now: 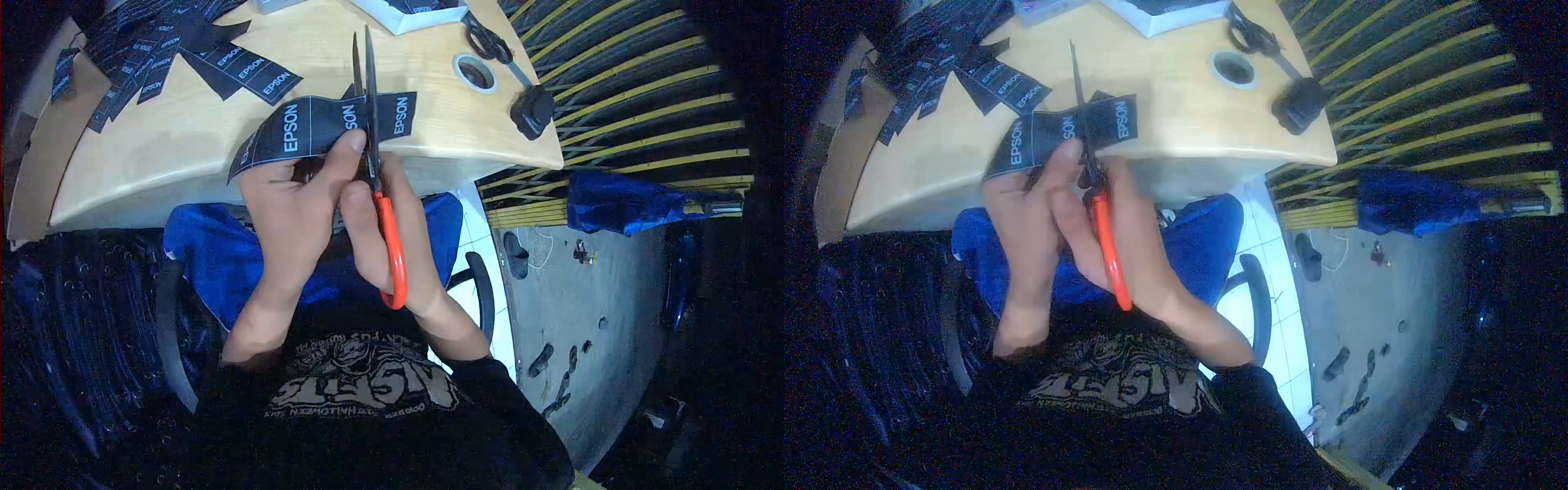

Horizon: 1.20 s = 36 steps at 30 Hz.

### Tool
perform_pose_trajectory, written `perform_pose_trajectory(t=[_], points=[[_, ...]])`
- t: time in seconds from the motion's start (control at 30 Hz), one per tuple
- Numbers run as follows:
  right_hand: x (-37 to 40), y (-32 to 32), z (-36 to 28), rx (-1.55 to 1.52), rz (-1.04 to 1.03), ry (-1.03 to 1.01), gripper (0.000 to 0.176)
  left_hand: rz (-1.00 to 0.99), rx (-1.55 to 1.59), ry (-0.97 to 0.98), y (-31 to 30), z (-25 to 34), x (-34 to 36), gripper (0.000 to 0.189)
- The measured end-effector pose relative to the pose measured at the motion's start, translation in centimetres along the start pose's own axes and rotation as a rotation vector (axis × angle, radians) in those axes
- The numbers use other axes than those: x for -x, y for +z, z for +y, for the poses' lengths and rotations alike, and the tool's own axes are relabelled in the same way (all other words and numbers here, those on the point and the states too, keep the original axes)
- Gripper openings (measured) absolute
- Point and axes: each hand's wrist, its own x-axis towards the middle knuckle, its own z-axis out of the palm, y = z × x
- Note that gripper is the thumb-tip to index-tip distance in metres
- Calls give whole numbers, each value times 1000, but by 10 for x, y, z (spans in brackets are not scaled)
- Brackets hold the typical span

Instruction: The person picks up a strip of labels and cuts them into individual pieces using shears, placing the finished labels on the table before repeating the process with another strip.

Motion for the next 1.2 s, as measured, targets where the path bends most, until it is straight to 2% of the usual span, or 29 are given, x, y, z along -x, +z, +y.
perform_pose_trajectory(t=[0.1, 0.2, 0.37, 0.43, 0.5, 0.57, 0.6, 0.67, 0.83, 0.87, 1.0, 1.1, 1.17, 1.2], points=[[0, 2, 0, -1, 4, -11, 39, -29, -64, 67, -3, -2, -1, 7], [1, 3, -3, -41, -1, 37, 37, -6, -45, -33, -1, 4, 1, 9], [0, 2, -2, -65, -44, 93, 38, -22, -73, -5, -5, -3, -2, 9], [0, 1, -3, -20, -51, 59, 38, -35, -74, 21, -5, -2, -3, 8], [-2, 5, 4, -40, -27, 60, 37, 0, -29, -93, -3, 2, -3, 8], [-6, 5, 8, -30, 6, -68, 36, -9, -25, -91, -4, 2, -5, 8], [-5, 5, 6, -26, 7, -67, 36, -19, -23, -92, -4, 2, -6, 8], [-5, 5, 1, -69, 2, 38, 37, -32, -25, -66, -4, 1, -7, 8], [-3, 5, 7, -40, -22, 24, 38, -38, -71, -34, -4, 3, -7, 8], [-3, 5, 7, -72, -12, 21, 39, -52, -33, -103, -6, 2, -6, 8], [-2, 4, 4, -27, -25, 45, 39, -22, 33, -117, -4, 8, -7, 9], [-2, 5, 3, -106, -17, -51, 39, -59, 75, -133, -10, 11, -9, 11], [0, 4, -3, -85, -31, 11, 39, 50, 134, -264, -6, 9, -13, 12], [0, 4, -3, -88, -32, 10, 39, 50, 131, -264, -4, 10, -13, 12]])
